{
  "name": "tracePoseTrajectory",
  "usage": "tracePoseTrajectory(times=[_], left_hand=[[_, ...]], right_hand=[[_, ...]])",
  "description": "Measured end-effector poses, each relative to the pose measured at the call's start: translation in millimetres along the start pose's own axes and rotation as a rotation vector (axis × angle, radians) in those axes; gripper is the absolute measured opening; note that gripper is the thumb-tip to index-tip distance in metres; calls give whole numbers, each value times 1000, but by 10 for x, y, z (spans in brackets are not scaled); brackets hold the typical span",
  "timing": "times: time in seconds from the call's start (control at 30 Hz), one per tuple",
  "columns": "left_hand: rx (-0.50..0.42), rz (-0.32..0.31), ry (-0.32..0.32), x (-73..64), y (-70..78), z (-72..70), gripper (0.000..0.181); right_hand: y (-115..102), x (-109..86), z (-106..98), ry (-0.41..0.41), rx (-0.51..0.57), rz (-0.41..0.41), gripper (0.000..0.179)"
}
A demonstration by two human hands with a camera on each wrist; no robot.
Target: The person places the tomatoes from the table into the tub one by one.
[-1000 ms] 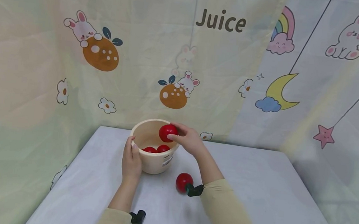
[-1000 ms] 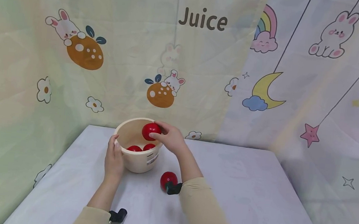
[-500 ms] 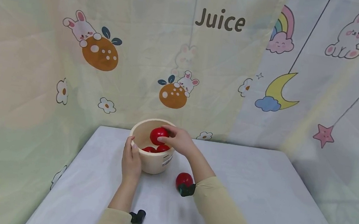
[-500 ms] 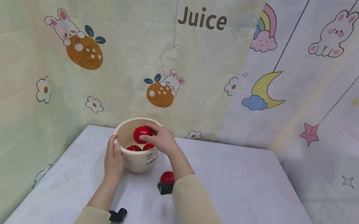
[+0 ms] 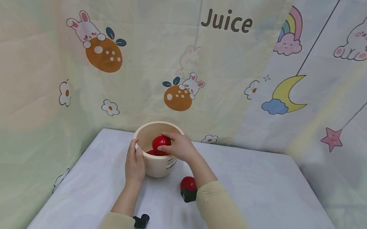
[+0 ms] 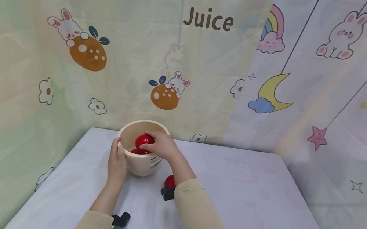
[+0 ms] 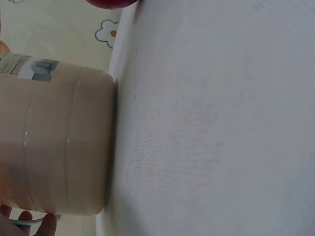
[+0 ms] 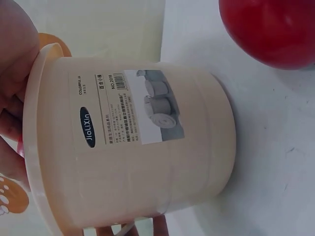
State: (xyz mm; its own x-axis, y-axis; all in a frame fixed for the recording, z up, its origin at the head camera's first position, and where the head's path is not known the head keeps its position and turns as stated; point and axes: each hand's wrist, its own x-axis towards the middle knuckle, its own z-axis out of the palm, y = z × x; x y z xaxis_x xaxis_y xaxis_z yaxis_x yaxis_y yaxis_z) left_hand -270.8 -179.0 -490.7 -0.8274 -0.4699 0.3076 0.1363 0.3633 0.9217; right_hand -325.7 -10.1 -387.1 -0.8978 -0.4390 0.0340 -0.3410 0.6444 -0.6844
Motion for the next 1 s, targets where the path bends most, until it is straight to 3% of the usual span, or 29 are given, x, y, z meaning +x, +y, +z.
tracePoseTrajectory(times=[0.23,0.8,1.0], left_hand=[[8,20,12,-9,4,-4,44],[4,24,21,-11,16,9,42],[2,53,31,-11,0,9,42]], right_hand=[[15,-10,40,-19,-39,-51,61],[13,-62,20,-10,-5,-35,57],[91,-116,10,26,92,-53,50]])
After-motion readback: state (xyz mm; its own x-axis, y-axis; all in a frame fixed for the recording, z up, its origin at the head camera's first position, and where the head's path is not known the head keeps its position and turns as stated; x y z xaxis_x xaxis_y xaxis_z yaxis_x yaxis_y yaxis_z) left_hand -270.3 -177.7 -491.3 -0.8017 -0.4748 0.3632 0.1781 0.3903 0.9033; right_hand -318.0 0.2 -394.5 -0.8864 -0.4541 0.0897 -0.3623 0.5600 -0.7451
